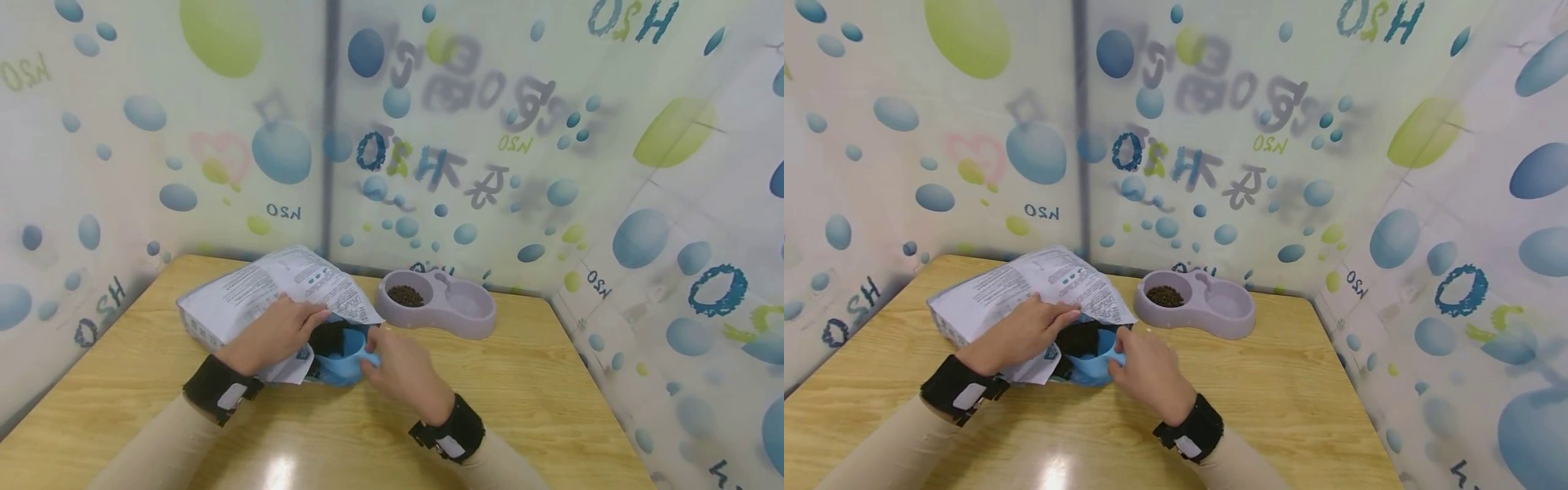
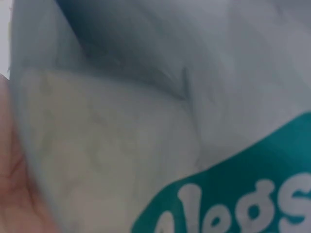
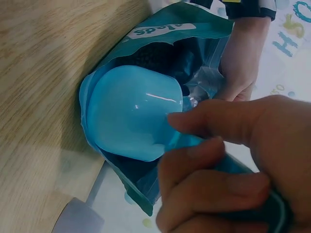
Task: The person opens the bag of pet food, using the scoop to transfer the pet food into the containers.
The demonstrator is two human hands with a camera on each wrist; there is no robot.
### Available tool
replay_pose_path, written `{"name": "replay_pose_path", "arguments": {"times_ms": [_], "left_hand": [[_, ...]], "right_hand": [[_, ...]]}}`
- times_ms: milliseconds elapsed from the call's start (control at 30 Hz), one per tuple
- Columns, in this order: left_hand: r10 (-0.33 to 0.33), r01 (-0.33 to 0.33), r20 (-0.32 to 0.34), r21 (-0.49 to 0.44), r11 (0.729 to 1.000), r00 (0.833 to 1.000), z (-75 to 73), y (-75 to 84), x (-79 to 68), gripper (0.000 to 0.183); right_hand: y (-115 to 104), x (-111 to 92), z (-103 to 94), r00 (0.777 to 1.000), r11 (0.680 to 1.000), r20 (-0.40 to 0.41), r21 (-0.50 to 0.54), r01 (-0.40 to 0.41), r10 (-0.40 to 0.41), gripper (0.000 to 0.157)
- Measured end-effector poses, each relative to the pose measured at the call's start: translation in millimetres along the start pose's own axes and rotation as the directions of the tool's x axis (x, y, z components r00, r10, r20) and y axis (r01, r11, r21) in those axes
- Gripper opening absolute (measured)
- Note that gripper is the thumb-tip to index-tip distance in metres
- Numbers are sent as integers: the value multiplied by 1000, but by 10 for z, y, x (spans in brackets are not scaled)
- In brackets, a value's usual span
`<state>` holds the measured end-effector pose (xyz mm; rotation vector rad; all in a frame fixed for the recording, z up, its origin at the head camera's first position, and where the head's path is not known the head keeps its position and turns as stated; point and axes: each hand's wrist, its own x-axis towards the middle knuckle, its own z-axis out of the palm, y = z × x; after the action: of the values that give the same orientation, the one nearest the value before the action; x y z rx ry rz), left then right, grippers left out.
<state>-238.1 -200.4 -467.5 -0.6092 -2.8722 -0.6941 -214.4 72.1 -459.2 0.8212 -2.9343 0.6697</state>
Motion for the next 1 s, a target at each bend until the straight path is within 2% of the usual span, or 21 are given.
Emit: {"name": "replay_pose_path", "arguments": {"times_ms": [167, 433, 600, 867, 1000], "left_hand": [[-4, 4, 13, -2, 1000, 1000, -18, 25, -11, 50], [-24, 24, 21, -5, 1000, 999, -41, 34, -18, 51], [-14, 14, 15, 4, 1000, 1000, -37, 37, -19, 49], [2, -2, -3, 15, 1000, 1000, -40, 36, -25, 48], [4, -4, -5, 20, 1000, 1000, -33, 25, -26, 48]], "right_hand": [[34, -34, 2, 1000, 1000, 28, 8, 14, -14, 16], [42, -40, -10, 997, 1000, 78, 4, -10, 10, 21], [70, -55, -9, 992, 998, 123, 60, -34, 26, 22], [130, -74, 38, 989, 988, 142, 154, 15, -37, 20], [145, -76, 69, 985, 982, 168, 189, 10, -43, 21]]}}
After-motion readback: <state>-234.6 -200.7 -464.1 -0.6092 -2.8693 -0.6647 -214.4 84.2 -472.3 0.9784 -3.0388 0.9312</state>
